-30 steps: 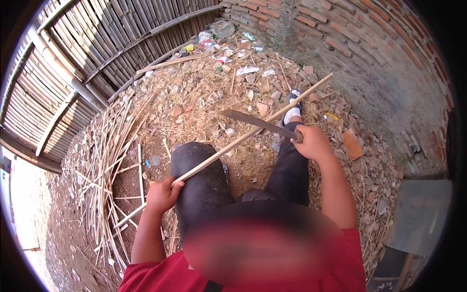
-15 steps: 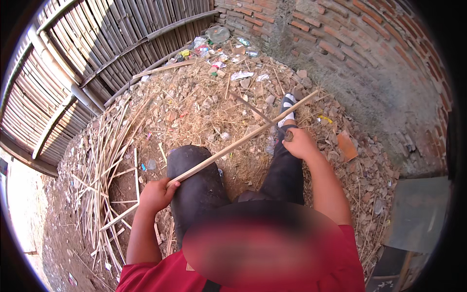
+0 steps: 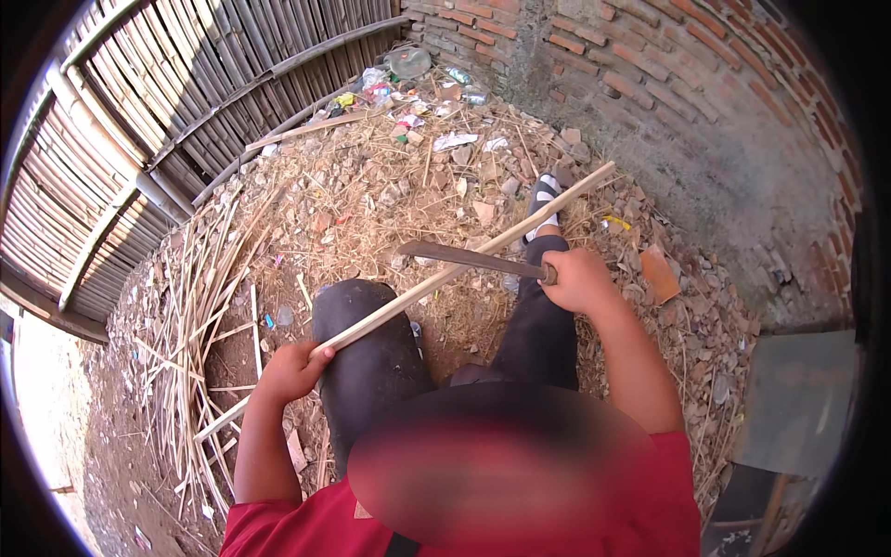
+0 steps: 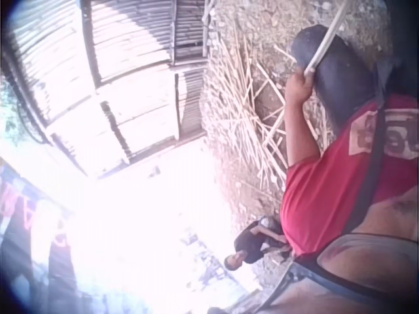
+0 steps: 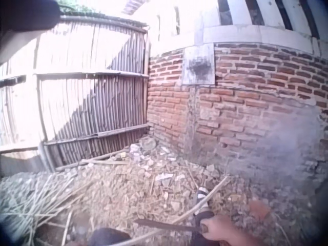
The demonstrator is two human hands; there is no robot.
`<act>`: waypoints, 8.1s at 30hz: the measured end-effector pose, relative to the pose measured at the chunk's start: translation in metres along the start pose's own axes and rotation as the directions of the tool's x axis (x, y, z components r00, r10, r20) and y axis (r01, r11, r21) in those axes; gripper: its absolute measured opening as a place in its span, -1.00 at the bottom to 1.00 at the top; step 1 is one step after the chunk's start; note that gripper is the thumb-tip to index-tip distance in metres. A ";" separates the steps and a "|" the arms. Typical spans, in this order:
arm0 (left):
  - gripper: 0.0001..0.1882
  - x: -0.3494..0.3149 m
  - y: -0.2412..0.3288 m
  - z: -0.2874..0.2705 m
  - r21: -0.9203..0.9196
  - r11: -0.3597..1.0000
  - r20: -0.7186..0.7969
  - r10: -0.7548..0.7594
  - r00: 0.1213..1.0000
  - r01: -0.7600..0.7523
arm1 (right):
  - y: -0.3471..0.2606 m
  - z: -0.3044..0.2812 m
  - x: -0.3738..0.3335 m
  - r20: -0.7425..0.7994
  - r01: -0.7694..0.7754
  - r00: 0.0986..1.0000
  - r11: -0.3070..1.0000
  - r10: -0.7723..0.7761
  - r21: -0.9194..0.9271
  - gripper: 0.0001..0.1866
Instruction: The person shapes a thin bamboo strip by drawing a machete across its surface while holding it against their leg.
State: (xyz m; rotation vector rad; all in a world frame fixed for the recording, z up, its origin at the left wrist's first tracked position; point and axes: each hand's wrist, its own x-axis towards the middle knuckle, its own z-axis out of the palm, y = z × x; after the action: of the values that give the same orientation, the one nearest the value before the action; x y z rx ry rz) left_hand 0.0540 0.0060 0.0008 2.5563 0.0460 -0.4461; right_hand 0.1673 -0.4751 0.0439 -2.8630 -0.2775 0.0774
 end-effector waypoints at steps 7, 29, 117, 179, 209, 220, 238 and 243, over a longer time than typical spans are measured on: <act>-0.43 0.000 0.007 -0.004 0.005 1.000 0.005 0.009 1.000 -0.009 | 0.024 -0.009 0.009 -0.058 -0.074 0.995 0.996 0.077 0.057 -0.80; -0.42 0.003 0.007 -0.004 -0.105 0.994 0.038 -0.033 0.999 0.037 | 0.028 -0.019 0.005 -0.037 -0.059 0.998 0.997 0.057 -0.055 -0.76; -0.40 0.010 0.000 -0.002 -0.006 0.999 0.002 0.041 0.999 -0.041 | 0.050 0.038 0.044 -0.074 -0.150 0.982 0.954 0.175 0.260 -0.61; -0.49 -0.010 0.010 0.013 0.194 0.973 -0.173 0.159 0.972 -0.124 | -0.030 0.067 0.061 0.015 -0.173 0.984 0.930 0.178 0.324 -0.73; -0.49 -0.012 0.010 0.023 0.205 0.974 -0.249 0.142 0.958 -0.091 | -0.017 0.073 0.067 0.180 -0.143 0.978 0.962 0.102 0.232 -0.72; -0.50 -0.012 0.010 0.016 0.229 0.971 -0.189 0.118 0.975 -0.073 | -0.017 0.059 0.067 0.157 -0.172 0.977 0.971 0.146 0.167 -0.62; -0.54 -0.012 -0.002 0.014 0.239 0.963 -0.166 0.170 0.971 -0.128 | -0.037 0.023 0.040 0.130 -0.036 0.990 0.993 0.051 -0.115 -0.57; -0.53 -0.010 0.012 0.007 0.240 0.964 -0.147 0.153 0.977 -0.115 | 0.012 0.056 0.047 -0.060 -0.281 0.956 0.953 0.288 0.114 -0.52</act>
State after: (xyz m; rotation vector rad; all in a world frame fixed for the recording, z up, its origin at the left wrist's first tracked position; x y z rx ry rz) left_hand 0.0443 -0.0074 0.0044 2.7976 -0.1260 -0.1958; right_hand 0.2109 -0.4630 -0.0145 -2.7730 0.1527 0.0368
